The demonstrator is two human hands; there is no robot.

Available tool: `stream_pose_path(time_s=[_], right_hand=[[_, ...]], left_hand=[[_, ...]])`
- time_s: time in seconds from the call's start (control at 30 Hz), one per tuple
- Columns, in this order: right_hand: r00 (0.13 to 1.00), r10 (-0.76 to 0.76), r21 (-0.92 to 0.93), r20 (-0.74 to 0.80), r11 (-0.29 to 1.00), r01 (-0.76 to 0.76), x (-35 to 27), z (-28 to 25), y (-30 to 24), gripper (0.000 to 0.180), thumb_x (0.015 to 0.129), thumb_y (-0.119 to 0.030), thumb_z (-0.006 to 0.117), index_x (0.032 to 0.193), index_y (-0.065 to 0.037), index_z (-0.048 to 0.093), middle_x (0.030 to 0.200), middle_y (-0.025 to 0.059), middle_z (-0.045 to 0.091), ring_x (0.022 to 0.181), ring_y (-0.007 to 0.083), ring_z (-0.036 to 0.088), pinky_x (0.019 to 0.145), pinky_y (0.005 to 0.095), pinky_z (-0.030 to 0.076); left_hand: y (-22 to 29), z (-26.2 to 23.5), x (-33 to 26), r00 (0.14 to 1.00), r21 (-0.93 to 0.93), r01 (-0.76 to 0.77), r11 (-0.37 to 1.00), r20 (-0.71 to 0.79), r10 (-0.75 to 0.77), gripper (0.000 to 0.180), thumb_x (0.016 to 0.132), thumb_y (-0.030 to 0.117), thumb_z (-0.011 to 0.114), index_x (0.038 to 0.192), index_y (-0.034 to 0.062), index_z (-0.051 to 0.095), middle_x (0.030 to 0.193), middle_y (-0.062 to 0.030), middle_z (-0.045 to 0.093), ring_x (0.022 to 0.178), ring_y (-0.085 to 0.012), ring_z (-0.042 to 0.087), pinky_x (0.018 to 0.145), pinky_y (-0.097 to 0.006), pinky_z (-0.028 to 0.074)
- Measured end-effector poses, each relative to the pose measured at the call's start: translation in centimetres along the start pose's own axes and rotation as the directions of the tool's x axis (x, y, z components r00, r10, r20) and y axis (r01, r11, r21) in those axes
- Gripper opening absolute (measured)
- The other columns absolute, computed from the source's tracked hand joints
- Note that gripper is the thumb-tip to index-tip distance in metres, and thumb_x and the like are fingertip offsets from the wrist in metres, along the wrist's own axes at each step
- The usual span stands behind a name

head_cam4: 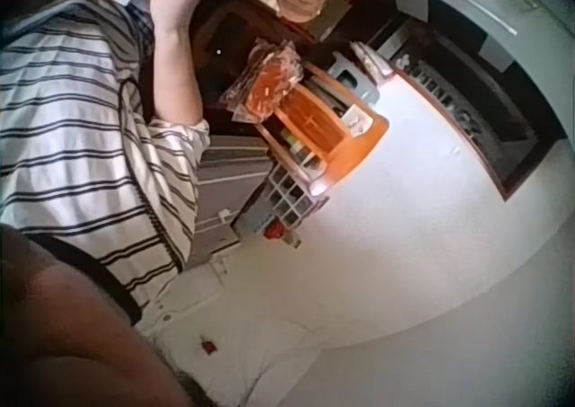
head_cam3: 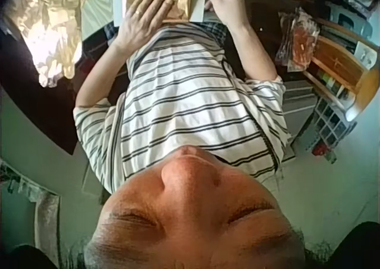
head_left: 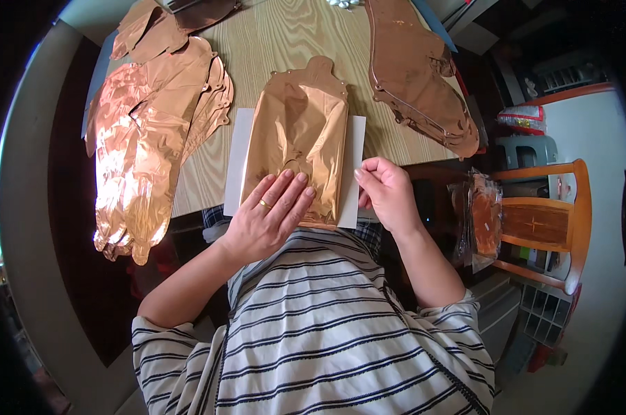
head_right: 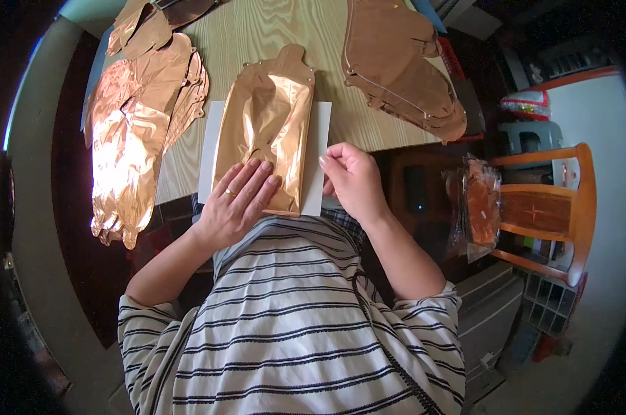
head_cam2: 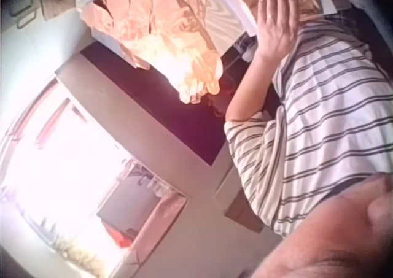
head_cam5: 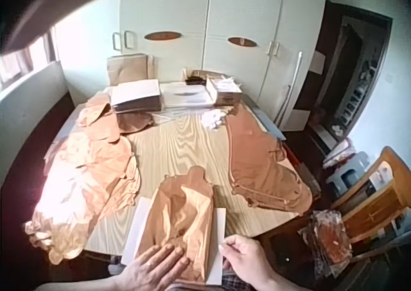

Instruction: Folding metallic balloons and placing them onto cardboard backer cards for packaging.

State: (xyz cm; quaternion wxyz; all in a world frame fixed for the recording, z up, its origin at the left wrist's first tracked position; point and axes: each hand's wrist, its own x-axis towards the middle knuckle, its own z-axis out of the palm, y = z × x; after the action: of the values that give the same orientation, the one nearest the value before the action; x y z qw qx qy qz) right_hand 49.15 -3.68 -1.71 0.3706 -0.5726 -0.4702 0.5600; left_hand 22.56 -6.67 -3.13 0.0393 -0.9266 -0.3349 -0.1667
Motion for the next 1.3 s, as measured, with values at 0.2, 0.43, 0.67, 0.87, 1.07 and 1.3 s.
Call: stream_pose_path(time_s=[0.2,0.43,0.67,0.87,1.07,1.3], right_hand=[[0.986,-0.167,-0.101,-0.026,0.981,0.164,-0.4,0.3,0.6,0.012,0.1,-0.008,0.063,0.099,0.004,0.063,0.074,0.0046,0.068,0.056,0.0091,0.062,0.052,0.0234,0.049],[0.999,-0.032,0.009,0.012,0.999,0.031,-0.5,0.1,0.5,0.013,0.1,-0.009,0.063,0.099,0.004,0.064,0.073,0.0044,0.067,0.057,0.0079,0.062,0.053,0.0226,0.05],[0.996,0.067,0.125,0.055,0.989,-0.074,-0.8,0.0,0.6,0.012,0.101,-0.01,0.063,0.098,0.001,0.066,0.074,0.0018,0.065,0.057,0.0064,0.06,0.054,0.0208,0.049],[0.94,-0.332,-0.368,-0.081,0.886,0.281,-1.4,0.2,-0.6,0.023,0.098,-0.015,0.068,0.115,0.001,0.066,0.078,0.0077,0.066,0.062,0.0161,0.063,0.056,0.0273,0.05],[0.511,-0.731,-0.739,0.453,0.013,0.674,-5.7,2.9,-4.7,0.054,0.083,-0.029,0.077,0.127,-0.001,0.065,0.123,0.0143,0.063,0.118,0.0304,0.056,0.095,0.0437,0.046],[0.342,-0.765,-0.701,0.546,-0.193,0.687,-2.9,2.8,-2.7,0.028,0.087,-0.011,0.064,0.109,0.006,0.071,0.107,0.0184,0.071,0.101,0.0304,0.067,0.088,0.0401,0.05]], left_hand=[[0.1,0.2,0.1,1.0,-0.022,0.019,1.0,0.017,-0.019,0.06,0.094,0.019,0.054,0.151,0.0021,0.045,0.153,-0.0192,0.049,0.14,-0.0367,0.049,0.117,-0.051,0.037],[-0.1,0.8,0.0,1.0,0.02,0.017,1.0,-0.011,-0.017,0.059,0.095,0.023,0.056,0.15,0.0024,0.046,0.153,-0.0182,0.049,0.141,-0.0361,0.047,0.118,-0.051,0.036],[-0.2,0.2,0.1,0.999,0.062,0.012,0.998,-0.047,-0.009,0.053,0.097,0.023,0.058,0.146,0.0041,0.052,0.15,-0.0155,0.054,0.139,-0.0347,0.051,0.116,-0.05,0.039],[-0.9,0.2,0.5,0.994,0.081,0.019,0.997,-0.108,-0.01,0.049,0.097,0.021,0.06,0.142,0.0011,0.055,0.142,-0.0175,0.059,0.134,-0.0357,0.055,0.113,-0.05,0.043],[-0.5,-0.8,1.8,0.996,0.084,0.052,0.995,-0.073,-0.046,0.048,0.096,0.02,0.055,0.138,-0.0016,0.057,0.141,-0.0193,0.059,0.133,-0.0371,0.056,0.112,-0.05,0.043],[-0.1,-1.5,2.7,0.995,0.012,0.09,0.996,-0.048,-0.089,0.051,0.096,0.02,0.058,0.143,-0.002,0.053,0.148,-0.0196,0.054,0.137,-0.0361,0.052,0.115,-0.049,0.04]])
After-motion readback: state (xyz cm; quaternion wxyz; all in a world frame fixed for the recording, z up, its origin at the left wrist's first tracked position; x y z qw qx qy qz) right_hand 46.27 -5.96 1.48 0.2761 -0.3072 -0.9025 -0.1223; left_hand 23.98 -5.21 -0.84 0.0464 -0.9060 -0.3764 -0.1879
